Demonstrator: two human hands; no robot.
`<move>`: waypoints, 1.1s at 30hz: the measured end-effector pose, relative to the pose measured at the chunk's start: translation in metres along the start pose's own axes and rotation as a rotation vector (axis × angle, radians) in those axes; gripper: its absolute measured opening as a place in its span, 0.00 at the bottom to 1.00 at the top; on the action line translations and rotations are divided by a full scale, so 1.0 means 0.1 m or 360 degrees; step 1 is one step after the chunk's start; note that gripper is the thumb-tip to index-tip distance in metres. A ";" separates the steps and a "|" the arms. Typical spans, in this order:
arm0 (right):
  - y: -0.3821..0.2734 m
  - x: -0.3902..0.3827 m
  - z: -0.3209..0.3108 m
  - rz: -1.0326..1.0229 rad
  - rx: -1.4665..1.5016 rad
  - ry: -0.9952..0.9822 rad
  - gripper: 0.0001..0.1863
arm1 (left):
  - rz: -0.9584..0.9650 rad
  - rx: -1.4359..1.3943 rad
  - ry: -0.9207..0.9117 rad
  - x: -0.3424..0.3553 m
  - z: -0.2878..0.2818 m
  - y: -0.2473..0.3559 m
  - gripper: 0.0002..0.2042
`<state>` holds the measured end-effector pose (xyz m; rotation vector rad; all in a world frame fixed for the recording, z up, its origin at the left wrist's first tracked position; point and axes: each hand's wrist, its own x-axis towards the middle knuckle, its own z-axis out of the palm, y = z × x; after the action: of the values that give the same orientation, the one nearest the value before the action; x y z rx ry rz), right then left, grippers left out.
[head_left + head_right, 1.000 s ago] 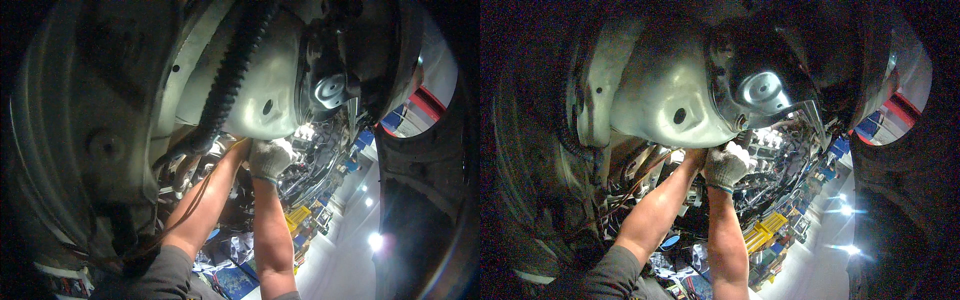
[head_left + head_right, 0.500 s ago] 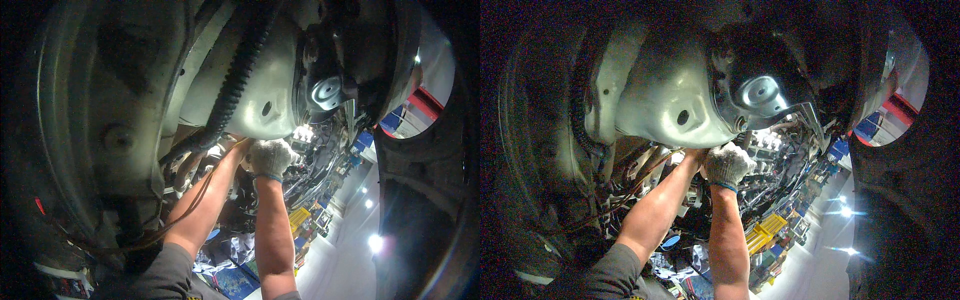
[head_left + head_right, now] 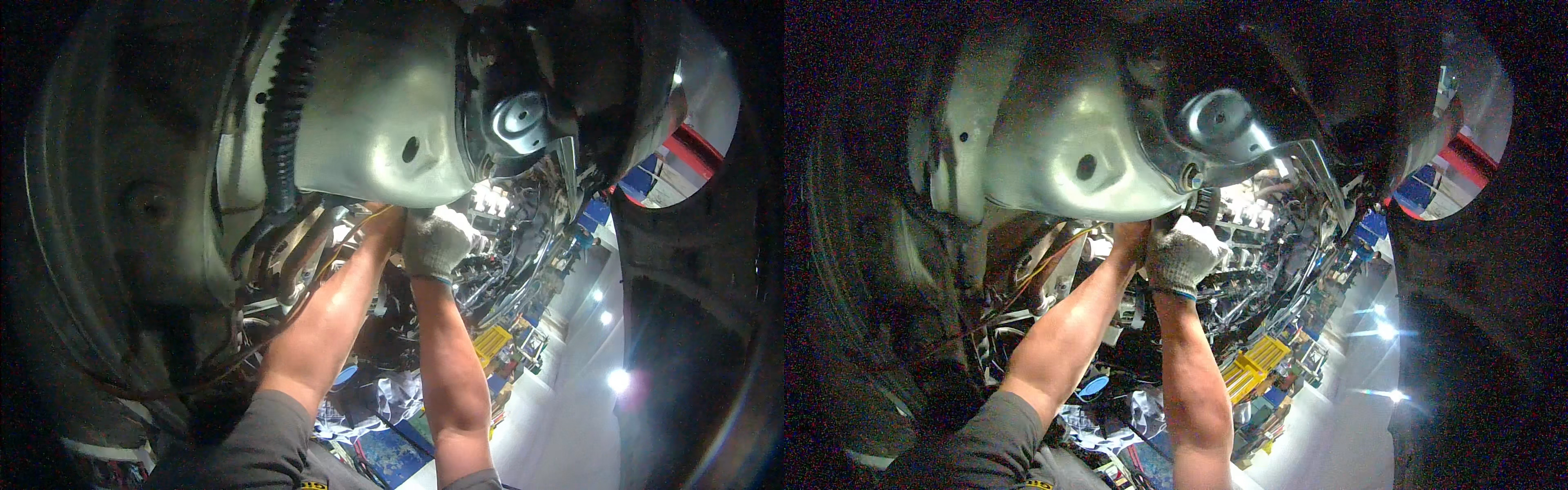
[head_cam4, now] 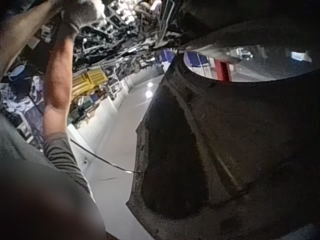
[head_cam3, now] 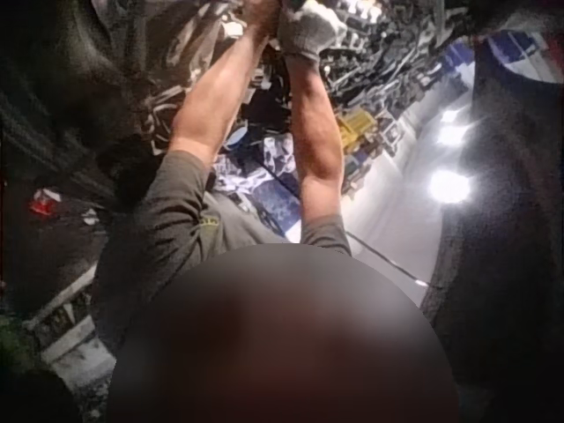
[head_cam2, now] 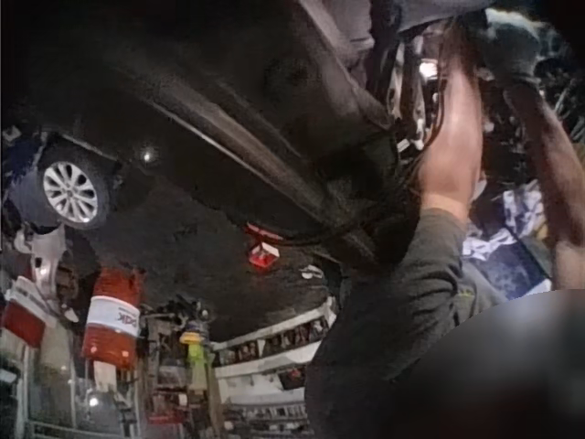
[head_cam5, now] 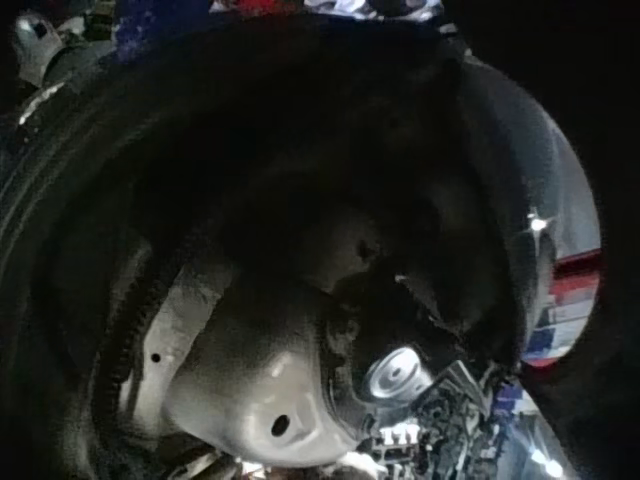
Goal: The person uses a power tool to tighten bolts on a car engine component under the hood. They then wipe the front bumper with a cloth and briefly inspect the engine bay.
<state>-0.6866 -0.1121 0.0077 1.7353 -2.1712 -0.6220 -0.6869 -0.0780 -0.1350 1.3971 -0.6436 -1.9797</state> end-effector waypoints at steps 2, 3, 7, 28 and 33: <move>-0.01 0.01 -0.02 0.0045 -0.0003 -0.0021 0.25 | 0.0018 0.0017 0.0016 0.00 0.01 -0.07 0.18; 0.00 0.02 -0.03 0.0028 -0.0009 -0.0041 0.25 | 0.0043 0.0075 0.0018 0.01 0.00 -0.12 0.18; -0.01 0.03 -0.04 -0.0003 -0.0130 -0.0116 0.22 | -0.0192 0.0321 0.0074 0.14 0.12 -0.36 0.25; -0.02 0.00 -0.02 0.0042 -0.0013 -0.0039 0.25 | 0.0058 0.0479 -0.0053 0.22 0.01 -0.45 0.23; -0.02 -0.03 0.00 -0.0041 -0.0040 0.0108 0.22 | 0.0001 0.0612 0.0081 0.27 0.13 -0.51 0.22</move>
<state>-0.6842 -0.1098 0.0072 1.7482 -2.0896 -0.5856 -0.7160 -0.0624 -0.1836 1.6618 -1.0415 -1.8783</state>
